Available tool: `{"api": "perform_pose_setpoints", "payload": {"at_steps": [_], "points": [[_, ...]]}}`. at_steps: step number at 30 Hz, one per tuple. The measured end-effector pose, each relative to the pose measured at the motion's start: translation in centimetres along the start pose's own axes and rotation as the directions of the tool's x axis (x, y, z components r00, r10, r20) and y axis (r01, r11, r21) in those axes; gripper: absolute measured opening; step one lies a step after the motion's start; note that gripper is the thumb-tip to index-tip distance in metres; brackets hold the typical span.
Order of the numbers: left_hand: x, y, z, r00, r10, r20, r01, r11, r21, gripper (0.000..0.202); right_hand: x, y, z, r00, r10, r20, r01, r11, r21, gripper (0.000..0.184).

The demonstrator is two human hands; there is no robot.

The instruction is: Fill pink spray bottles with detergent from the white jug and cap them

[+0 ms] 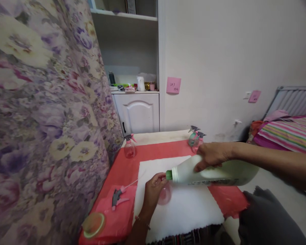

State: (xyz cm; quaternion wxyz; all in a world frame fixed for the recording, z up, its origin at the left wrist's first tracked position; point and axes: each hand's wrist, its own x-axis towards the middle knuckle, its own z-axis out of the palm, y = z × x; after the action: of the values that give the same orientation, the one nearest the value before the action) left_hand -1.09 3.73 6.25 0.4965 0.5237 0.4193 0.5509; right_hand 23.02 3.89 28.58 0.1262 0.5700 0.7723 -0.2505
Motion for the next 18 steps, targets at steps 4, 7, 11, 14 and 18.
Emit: {"api": "perform_pose_setpoints", "payload": {"at_steps": [4,7,11,14,18], "points": [[-0.03,-0.17,0.05,1.000,0.010,-0.006,-0.010,1.000,-0.005,0.023,-0.27,-0.41,-0.07,1.000,0.012,-0.002,-0.012,1.000,-0.002,0.046],[0.03,-0.25,0.02,1.000,0.012,-0.009,-0.012,1.000,0.000,0.022,-0.34,-0.56,-0.12,1.000,0.022,0.004,-0.022,1.000,0.006,0.047],[0.06,-0.29,0.01,1.000,0.012,-0.010,-0.012,1.000,0.004,0.023,-0.31,-0.54,-0.10,1.000,0.010,0.011,-0.010,1.000,0.000,0.047],[0.01,-0.28,0.02,1.000,0.012,-0.008,-0.012,1.000,0.005,0.023,-0.33,-0.63,-0.11,1.000,0.014,0.011,-0.014,1.000,-0.013,0.047],[-0.05,-0.26,-0.01,1.000,0.016,-0.001,-0.016,1.000,0.000,0.023,-0.34,-0.76,-0.17,1.000,0.028,0.002,-0.028,0.999,-0.016,0.046]]}}
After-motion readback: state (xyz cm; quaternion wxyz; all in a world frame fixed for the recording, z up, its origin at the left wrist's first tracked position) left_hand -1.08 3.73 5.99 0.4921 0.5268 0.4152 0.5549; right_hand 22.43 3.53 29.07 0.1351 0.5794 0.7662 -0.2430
